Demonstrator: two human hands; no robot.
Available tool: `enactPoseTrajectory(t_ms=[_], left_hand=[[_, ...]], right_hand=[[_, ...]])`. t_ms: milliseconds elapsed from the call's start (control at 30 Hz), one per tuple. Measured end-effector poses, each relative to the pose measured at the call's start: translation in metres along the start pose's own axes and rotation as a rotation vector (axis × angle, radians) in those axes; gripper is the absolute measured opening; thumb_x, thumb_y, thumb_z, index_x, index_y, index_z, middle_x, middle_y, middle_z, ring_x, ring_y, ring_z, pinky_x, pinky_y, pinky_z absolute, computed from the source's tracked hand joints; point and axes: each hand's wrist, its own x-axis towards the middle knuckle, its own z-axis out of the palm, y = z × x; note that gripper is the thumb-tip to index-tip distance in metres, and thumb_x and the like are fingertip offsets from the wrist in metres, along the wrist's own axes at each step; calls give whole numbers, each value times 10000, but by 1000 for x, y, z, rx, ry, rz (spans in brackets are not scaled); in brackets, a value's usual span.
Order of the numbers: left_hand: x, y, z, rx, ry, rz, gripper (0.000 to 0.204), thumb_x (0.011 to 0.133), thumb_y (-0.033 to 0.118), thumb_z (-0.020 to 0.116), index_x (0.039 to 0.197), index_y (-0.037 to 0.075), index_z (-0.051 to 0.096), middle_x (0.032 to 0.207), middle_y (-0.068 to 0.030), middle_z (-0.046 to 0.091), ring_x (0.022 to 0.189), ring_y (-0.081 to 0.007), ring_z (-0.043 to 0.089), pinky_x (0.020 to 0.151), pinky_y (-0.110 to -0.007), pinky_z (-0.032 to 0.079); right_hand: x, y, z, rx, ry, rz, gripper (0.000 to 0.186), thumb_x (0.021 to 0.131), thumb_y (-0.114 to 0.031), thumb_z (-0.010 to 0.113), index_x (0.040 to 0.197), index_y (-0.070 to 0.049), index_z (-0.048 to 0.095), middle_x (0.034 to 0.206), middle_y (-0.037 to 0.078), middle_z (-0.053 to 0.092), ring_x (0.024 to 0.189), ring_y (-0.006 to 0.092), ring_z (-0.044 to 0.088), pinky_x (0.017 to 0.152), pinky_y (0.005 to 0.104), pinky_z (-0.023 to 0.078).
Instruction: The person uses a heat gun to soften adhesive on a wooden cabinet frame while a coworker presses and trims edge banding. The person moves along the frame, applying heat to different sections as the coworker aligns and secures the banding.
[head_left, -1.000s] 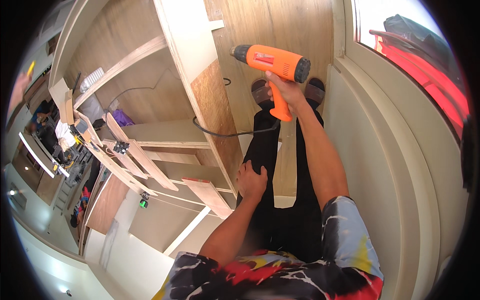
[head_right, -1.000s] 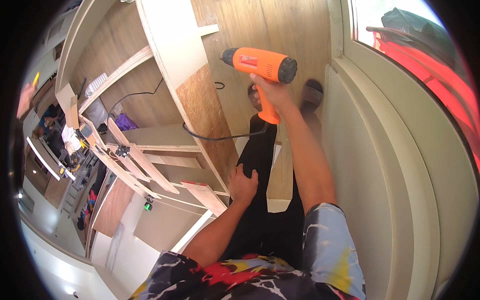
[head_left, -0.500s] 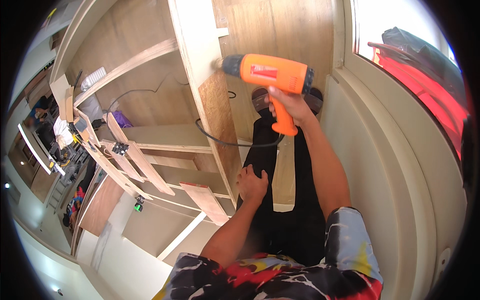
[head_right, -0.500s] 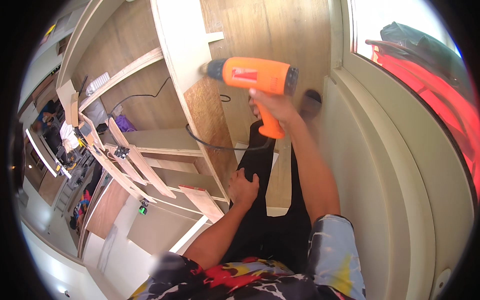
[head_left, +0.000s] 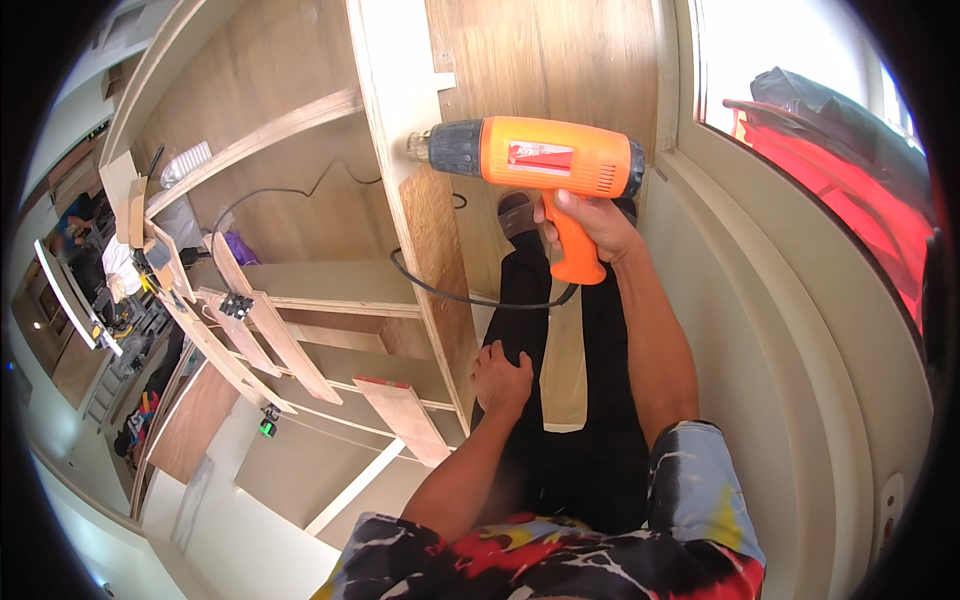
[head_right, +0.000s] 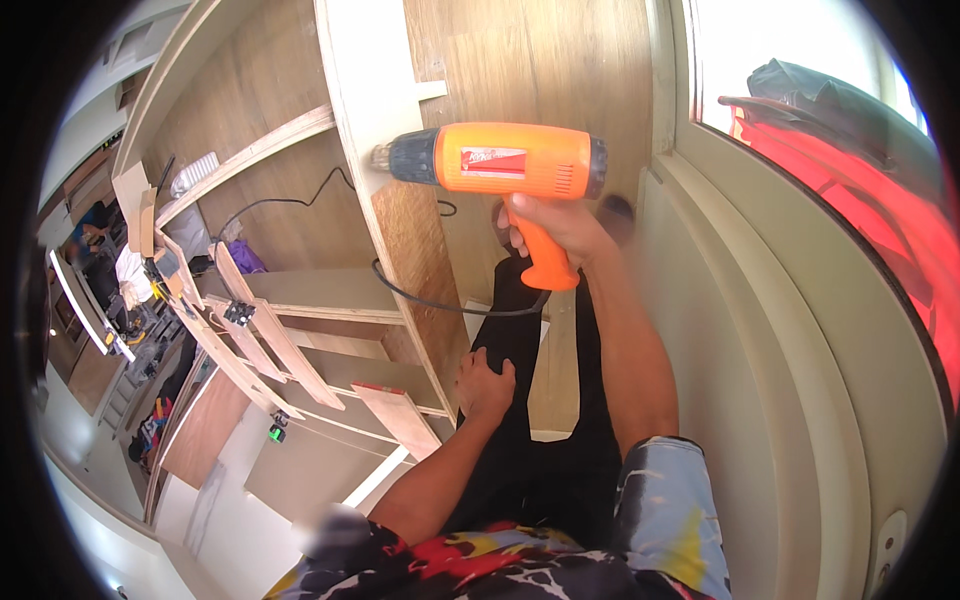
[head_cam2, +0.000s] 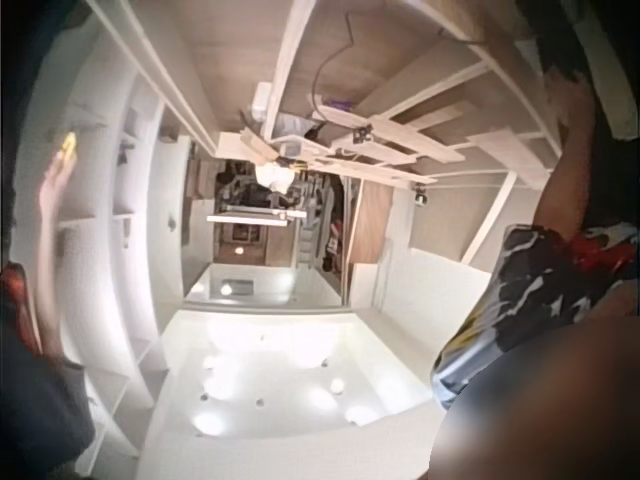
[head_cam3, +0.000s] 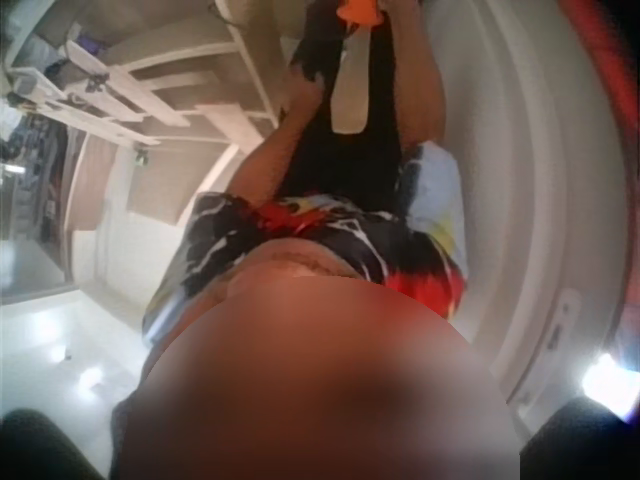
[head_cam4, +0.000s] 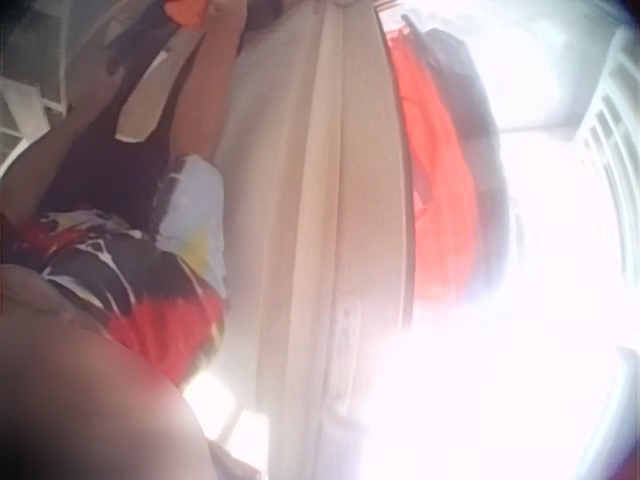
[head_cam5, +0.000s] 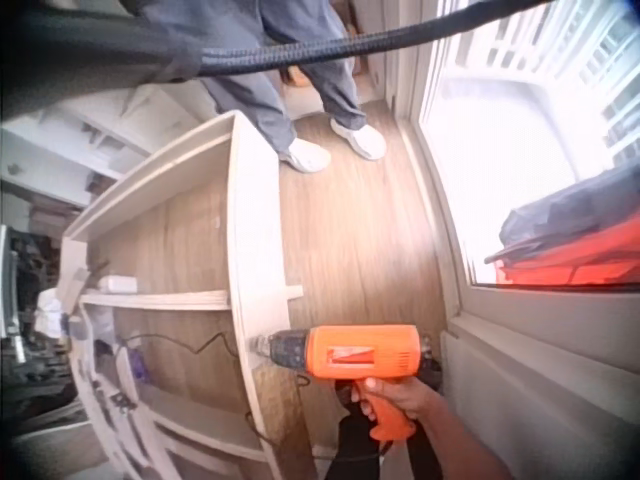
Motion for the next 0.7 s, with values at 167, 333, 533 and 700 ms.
enactPoseTrajectory(t_ms=[167,333,533,700], left_hand=[[-1,0,-1,5,-16,-20,609,948,438,610,1429,68,566,1479,-139,536,1346,-331,510,1097,-487,442],[0,0,-2,18,-29,-17,615,945,440,609,1430,65,565,1477,-142,535,1345,-337,508,1106,-485,435],[1,0,-3,11,-22,-16,614,944,443,614,1431,73,564,1478,-137,533,1349,-335,505,1113,-484,429],[4,0,-3,-14,-25,-13,617,941,452,613,1430,79,561,1480,-130,529,1354,-332,502,1115,-484,422]], right_hand=[[33,-4,-1,-4,84,-36,403,969,-412,744,1168,-82,625,905,52,655,663,119,633,569,290,557],[85,2,-8,-153,363,-57,410,912,-394,818,1106,-88,627,860,34,624,655,122,625,564,291,546],[76,-26,2,-108,248,-50,433,943,-413,776,1177,-77,632,899,40,645,665,114,626,561,276,551],[49,-57,2,-11,-8,-68,489,960,-427,749,1271,-72,621,914,50,661,666,100,626,554,256,564]])
